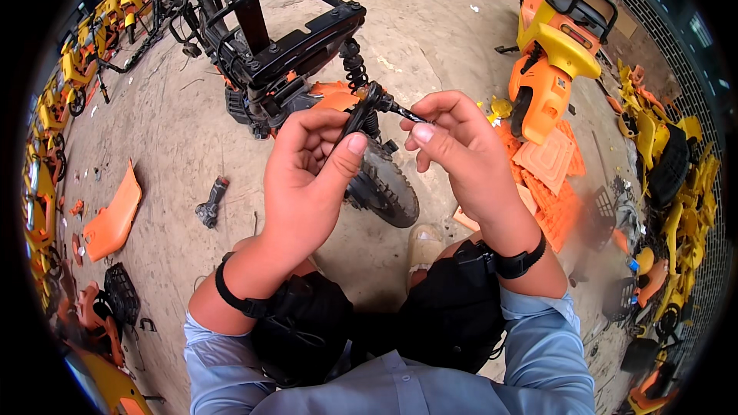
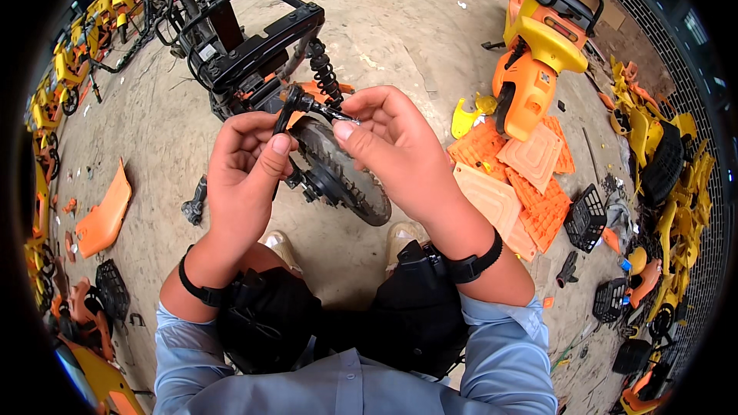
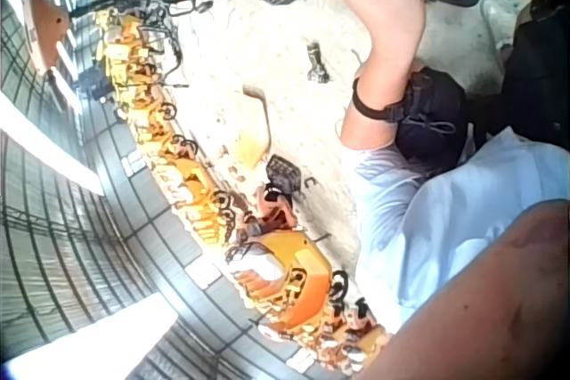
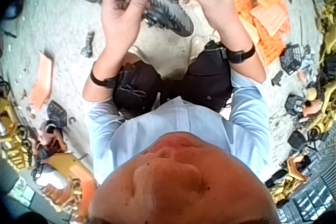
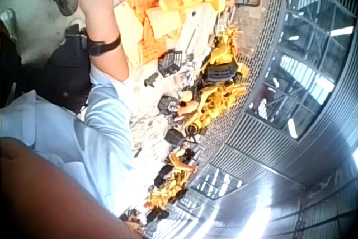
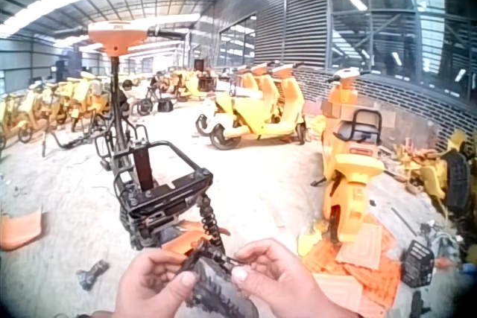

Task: The person cleans a small scooter component with a white cloth, then moves to a workbench to apply a substance to the part and finally begins reattaching it to a scooter frame.

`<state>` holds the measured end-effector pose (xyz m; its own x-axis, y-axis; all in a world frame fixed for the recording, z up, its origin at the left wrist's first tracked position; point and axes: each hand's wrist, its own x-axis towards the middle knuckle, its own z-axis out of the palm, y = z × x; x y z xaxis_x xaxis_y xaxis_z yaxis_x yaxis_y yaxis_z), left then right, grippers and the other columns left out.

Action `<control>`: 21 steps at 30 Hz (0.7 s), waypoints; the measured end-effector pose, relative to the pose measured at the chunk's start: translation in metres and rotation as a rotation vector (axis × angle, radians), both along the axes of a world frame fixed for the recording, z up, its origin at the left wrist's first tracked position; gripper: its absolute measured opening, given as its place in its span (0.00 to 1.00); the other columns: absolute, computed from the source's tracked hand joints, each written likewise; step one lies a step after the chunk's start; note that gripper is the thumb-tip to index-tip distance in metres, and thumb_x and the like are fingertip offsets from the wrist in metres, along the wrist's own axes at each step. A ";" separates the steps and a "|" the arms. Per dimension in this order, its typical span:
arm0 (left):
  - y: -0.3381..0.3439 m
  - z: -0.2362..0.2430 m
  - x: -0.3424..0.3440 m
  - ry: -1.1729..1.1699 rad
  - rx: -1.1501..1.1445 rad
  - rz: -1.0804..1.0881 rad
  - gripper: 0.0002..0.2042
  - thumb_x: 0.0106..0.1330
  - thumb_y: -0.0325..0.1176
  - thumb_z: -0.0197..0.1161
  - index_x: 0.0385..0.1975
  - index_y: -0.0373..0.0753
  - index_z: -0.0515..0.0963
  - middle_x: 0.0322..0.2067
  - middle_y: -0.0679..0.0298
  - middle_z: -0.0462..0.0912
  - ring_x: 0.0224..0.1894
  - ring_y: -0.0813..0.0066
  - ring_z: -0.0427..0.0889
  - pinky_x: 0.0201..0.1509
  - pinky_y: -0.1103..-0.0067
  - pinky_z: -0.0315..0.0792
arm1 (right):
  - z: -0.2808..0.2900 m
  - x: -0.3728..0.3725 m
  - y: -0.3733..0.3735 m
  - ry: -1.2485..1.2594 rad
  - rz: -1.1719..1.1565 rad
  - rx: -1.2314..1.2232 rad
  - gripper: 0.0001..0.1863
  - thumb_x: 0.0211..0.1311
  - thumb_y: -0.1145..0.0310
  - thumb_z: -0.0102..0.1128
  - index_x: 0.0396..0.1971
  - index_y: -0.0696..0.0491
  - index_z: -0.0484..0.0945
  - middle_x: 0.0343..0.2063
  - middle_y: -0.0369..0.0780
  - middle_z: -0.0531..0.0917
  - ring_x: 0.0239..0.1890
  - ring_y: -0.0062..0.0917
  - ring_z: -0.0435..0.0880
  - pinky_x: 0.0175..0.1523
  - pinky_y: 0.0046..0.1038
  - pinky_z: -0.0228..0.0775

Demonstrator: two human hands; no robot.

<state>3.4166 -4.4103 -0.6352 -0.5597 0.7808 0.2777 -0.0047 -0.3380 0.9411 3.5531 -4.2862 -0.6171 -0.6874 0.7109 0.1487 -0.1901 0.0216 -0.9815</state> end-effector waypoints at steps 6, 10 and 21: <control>-0.002 0.000 0.000 0.009 -0.021 -0.012 0.12 0.68 0.26 0.62 0.48 0.33 0.70 0.36 0.65 0.79 0.34 0.86 0.74 0.38 0.87 0.70 | 0.004 0.013 0.012 -0.140 0.312 -0.232 0.19 0.75 0.56 0.45 0.34 0.56 0.76 0.23 0.37 0.78 0.24 0.16 0.74 0.26 0.18 0.64; 0.001 0.002 0.003 -0.045 -0.044 -0.045 0.12 0.69 0.27 0.61 0.48 0.34 0.70 0.35 0.65 0.79 0.31 0.86 0.74 0.34 0.87 0.70 | 0.005 0.011 0.004 -0.130 0.155 -0.107 0.18 0.74 0.58 0.48 0.30 0.56 0.76 0.20 0.33 0.75 0.23 0.14 0.71 0.27 0.17 0.62; 0.002 0.000 0.003 -0.094 -0.041 -0.029 0.11 0.70 0.29 0.60 0.48 0.35 0.70 0.34 0.64 0.80 0.28 0.85 0.73 0.32 0.87 0.69 | 0.008 -0.005 -0.019 0.030 -0.032 -0.020 0.11 0.71 0.63 0.56 0.33 0.57 0.76 0.24 0.34 0.79 0.26 0.12 0.75 0.31 0.16 0.67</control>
